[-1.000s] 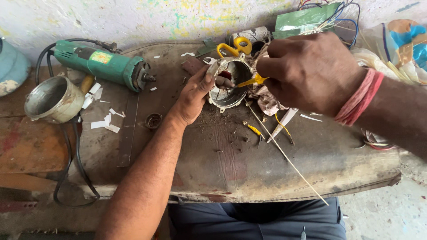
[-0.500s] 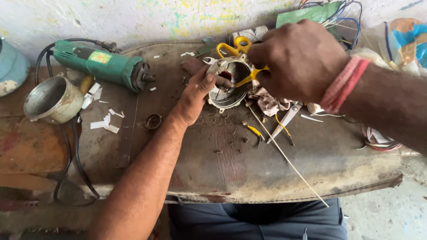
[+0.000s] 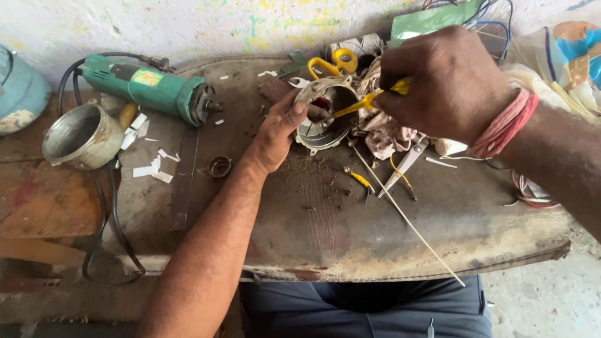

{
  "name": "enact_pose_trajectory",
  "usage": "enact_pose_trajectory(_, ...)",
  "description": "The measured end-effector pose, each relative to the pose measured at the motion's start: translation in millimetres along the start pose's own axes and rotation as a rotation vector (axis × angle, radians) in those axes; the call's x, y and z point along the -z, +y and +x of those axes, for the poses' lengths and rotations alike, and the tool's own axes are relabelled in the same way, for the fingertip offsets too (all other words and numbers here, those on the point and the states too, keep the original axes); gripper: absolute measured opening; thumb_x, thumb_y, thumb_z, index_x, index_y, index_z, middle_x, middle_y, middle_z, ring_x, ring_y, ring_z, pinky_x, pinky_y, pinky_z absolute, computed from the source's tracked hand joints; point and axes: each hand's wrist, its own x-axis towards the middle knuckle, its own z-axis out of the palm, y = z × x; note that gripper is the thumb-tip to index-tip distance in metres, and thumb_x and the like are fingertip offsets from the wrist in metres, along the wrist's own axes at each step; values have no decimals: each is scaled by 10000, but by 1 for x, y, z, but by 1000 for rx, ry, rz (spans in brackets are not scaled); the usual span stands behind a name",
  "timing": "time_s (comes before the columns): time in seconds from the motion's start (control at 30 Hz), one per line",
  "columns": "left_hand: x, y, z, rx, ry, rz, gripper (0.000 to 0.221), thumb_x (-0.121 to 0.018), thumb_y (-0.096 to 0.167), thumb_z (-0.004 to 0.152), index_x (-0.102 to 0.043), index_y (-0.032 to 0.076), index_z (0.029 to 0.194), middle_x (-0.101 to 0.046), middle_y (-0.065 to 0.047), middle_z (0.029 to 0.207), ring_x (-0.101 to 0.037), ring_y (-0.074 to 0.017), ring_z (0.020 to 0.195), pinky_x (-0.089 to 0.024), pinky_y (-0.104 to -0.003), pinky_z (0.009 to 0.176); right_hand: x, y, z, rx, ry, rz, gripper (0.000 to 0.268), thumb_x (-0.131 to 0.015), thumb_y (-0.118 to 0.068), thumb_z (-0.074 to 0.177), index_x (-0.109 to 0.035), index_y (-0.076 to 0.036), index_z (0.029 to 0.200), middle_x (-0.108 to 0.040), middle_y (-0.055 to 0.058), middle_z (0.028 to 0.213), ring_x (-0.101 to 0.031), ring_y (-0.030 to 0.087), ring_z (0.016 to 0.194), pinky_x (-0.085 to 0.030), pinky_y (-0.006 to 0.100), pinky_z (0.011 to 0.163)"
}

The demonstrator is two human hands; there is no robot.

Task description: The person uses a yellow-handled screwdriver to scrape and remove material from the inside of a cylindrical metal housing. They repeatedly scrape the interior surface and occasionally wipe the area with a cloth.

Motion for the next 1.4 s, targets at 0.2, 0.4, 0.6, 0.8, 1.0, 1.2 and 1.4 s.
enact_pose_trajectory(0.2, 6, -3, 1, 141, -13, -226, 782, -689, 531, 969, -467, 35, 1531, -691, -117, 1204, -638, -184, 1126, -523, -368, 962, 4, -20, 3, 55, -22, -92, 113, -776, -161, 825, -710, -74, 853, -673, 102, 775, -676, 352, 681, -543, 472, 599)
enact_pose_trajectory(0.4, 6, -2, 1, 101, -53, -175, 774, -682, 563, 994, -499, 20, 1514, -701, -128, 1221, -650, -192, 1189, -528, -356, 1050, 1, -22, -1, 59, -18, -89, 115, -774, -168, 825, -720, -73, 860, -694, 99, 791, -689, 326, 678, -550, 454, 586)
enact_pose_trajectory(0.6, 7, -2, 2, 103, -48, -88, 775, -625, 600, 1008, -496, 28, 1516, -708, -113, 1226, -643, -169, 1238, -518, -320, 1101, -5, -16, -5, 21, 0, -106, 148, -779, -151, 867, -688, -57, 797, -676, 101, 753, -697, 298, 679, -567, 430, 617)
enact_pose_trajectory(0.8, 0, 2, -1, 130, -14, -201, 777, -668, 554, 997, -494, 0, 1512, -691, -111, 1152, -645, -172, 1083, -528, -332, 937, -14, -27, -3, 0, 11, -69, 163, -789, -130, 736, -748, -98, 890, -714, 110, 792, -691, 326, 657, -559, 446, 599)
enact_pose_trajectory(1.0, 0, 2, 0, 14, -42, -79, 728, -635, 542, 1038, -498, 12, 1518, -649, -95, 1340, -644, -177, 1228, -486, -307, 1107, -1, -18, -7, -66, 21, -15, 180, -804, -159, 820, -657, -58, 796, -668, 117, 750, -684, 331, 711, -542, 461, 646)
enact_pose_trajectory(1.2, 2, 0, 3, 119, 27, -229, 675, -622, 515, 1022, -537, 11, 1464, -680, -125, 1230, -664, -214, 1160, -540, -401, 1023, -10, -15, -10, -100, 53, -36, 193, -791, -156, 891, -680, -62, 764, -710, 88, 737, -696, 264, 641, -575, 429, 675)
enact_pose_trajectory(1.4, -7, 0, 2, 61, 61, -71, 714, -586, 563, 1038, -557, 4, 1482, -708, -142, 1226, -652, -218, 1178, -461, -383, 1112, -21, 12, -22, -287, -48, 36, 185, -820, -210, 847, -727, -55, 810, -729, 113, 737, -712, 273, 639, -596, 412, 689)
